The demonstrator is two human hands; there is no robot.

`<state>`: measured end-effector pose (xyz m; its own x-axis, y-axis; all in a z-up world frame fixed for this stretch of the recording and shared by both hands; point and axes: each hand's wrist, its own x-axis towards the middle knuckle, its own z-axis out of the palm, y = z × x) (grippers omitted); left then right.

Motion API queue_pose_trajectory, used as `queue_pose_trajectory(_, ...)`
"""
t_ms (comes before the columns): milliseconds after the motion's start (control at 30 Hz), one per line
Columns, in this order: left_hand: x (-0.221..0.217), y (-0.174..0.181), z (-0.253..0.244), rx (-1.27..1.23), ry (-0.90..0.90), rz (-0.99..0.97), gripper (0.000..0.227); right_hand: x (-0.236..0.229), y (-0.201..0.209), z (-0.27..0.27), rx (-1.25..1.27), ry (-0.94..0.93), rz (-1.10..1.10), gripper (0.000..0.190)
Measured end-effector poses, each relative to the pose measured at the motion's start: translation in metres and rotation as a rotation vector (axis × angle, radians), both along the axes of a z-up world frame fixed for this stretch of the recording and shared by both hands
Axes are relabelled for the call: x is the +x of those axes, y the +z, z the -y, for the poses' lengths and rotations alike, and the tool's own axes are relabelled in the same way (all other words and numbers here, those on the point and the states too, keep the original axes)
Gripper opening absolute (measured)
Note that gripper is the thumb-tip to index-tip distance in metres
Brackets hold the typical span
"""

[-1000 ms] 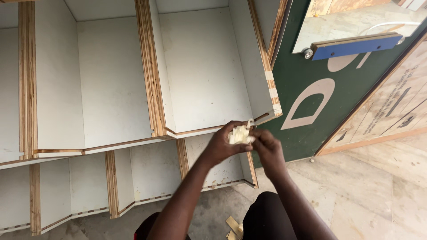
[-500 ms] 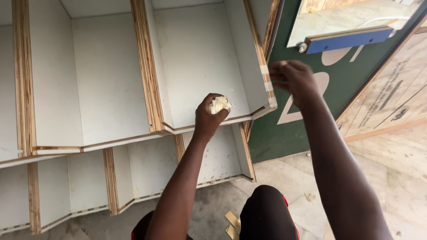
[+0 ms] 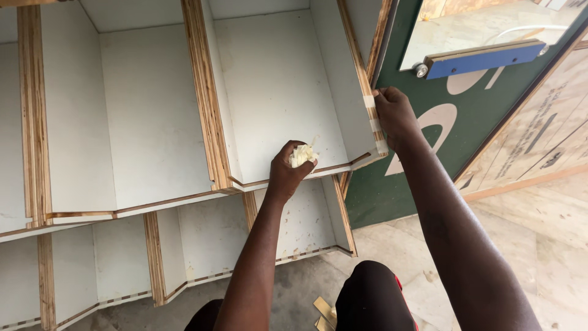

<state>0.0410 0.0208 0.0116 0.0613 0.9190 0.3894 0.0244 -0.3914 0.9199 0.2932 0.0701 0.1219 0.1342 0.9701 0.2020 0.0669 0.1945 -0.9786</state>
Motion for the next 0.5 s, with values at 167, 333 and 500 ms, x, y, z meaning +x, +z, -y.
queue_pose_trajectory(167, -0.0007, -0.0015, -0.0012, 0.015, -0.029, 0.023, 0.039, -0.0025, -0.0021, -0.0015, 0.043, -0.030, 0.010, 0.028)
queue_pose_trajectory(333, -0.0030, -0.0012, 0.0001, -0.014, -0.048, 0.001, 0.039, -0.0017, -0.0030, -0.0010, 0.064, -0.010, 0.035, 0.024)
queue_pose_trajectory(500, -0.0043, -0.0012, -0.0001, -0.004, -0.050, -0.015, 0.040, -0.0007, -0.0040, -0.0065, 0.047, 0.057, -0.047, 0.019)
